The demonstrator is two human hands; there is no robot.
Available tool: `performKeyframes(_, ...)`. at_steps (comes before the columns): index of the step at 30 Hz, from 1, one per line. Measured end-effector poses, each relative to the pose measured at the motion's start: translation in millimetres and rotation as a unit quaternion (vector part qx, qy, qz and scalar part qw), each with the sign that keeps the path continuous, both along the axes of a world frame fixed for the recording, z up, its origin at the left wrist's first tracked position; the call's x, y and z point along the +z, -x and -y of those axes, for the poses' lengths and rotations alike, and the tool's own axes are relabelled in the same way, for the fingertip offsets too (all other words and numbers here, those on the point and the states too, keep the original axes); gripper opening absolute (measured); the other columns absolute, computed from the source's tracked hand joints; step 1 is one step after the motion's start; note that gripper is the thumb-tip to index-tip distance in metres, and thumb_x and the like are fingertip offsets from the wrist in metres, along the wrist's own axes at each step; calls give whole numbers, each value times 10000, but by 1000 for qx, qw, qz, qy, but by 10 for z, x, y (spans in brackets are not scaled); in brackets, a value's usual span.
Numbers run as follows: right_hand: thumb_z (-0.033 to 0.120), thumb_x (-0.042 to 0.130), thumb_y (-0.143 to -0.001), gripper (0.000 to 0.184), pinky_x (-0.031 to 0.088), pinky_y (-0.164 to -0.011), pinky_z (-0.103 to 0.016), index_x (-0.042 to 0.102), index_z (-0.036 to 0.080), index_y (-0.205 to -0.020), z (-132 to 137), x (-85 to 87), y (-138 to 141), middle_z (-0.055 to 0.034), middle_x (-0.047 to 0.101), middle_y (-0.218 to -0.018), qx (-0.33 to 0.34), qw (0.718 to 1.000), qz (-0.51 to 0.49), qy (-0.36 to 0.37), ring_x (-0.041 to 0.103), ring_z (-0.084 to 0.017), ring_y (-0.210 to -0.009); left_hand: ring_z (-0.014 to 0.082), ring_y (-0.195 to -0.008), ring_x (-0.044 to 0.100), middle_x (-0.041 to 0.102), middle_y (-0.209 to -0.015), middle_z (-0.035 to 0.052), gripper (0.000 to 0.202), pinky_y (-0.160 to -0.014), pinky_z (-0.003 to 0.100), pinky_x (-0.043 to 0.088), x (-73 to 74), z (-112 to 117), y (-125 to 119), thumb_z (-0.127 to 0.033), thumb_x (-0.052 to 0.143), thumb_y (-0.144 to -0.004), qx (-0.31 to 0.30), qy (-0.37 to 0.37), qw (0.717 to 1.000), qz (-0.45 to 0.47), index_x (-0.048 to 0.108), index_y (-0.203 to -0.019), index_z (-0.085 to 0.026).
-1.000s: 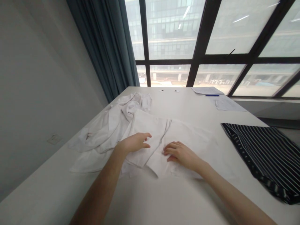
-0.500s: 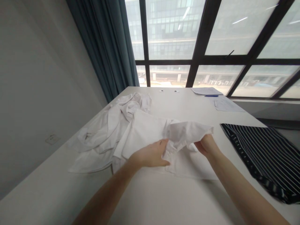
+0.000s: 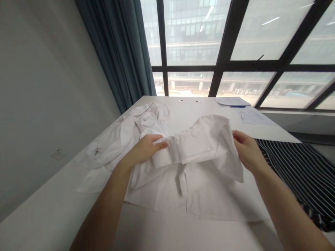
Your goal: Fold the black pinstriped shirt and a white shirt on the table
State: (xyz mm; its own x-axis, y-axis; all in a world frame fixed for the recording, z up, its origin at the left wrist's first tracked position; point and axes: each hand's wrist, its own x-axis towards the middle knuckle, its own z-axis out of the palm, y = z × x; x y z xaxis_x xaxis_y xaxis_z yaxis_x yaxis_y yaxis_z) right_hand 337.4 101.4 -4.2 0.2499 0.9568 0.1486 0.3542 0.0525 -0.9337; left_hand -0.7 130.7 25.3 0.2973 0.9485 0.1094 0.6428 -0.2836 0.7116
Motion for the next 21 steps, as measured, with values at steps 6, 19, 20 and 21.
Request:
performKeyframes(6,182,433,-847,345,487,-830,-436,588,115,-1148,-120,-331,123,-194,601,-1105,-64,928,305,-205,597,-270,-963,227,-856,620,701,-925,56,369,-767,293,430,-323,-172,-194,-478,481,-891,-10,-27,999,-35,654,-866,-152)
performKeyframes(19,227,397,-989,198,487,-821,-379,593,205,-993,79,-332,523,-93,661,-942,170,889,348,-243,602,-236,-938,284,-1341,428,440,-1483,59,894,-1089,355,352,-222,-142,-32,-457,788,-682,-180,73,981,16,375,-1451,-266)
performKeyframes(20,254,437,-977,172,487,-873,-386,577,210,-1067,89,-323,522,-103,654,-1042,188,892,334,-239,593,-240,-1027,287,-1359,405,422,-1497,62,957,-1110,365,331,-211,-136,-14,-436,816,-648,-194,84,977,7,351,-1467,-268)
performKeyframes(21,294,494,-955,231,471,-938,-404,545,217,-1166,100,-320,533,-113,630,-1162,212,889,333,-232,562,-249,-1130,288,-1368,391,415,-1503,64,961,-1125,376,314,-201,-127,-6,-424,818,-648,-205,90,975,3,349,-1471,-266)
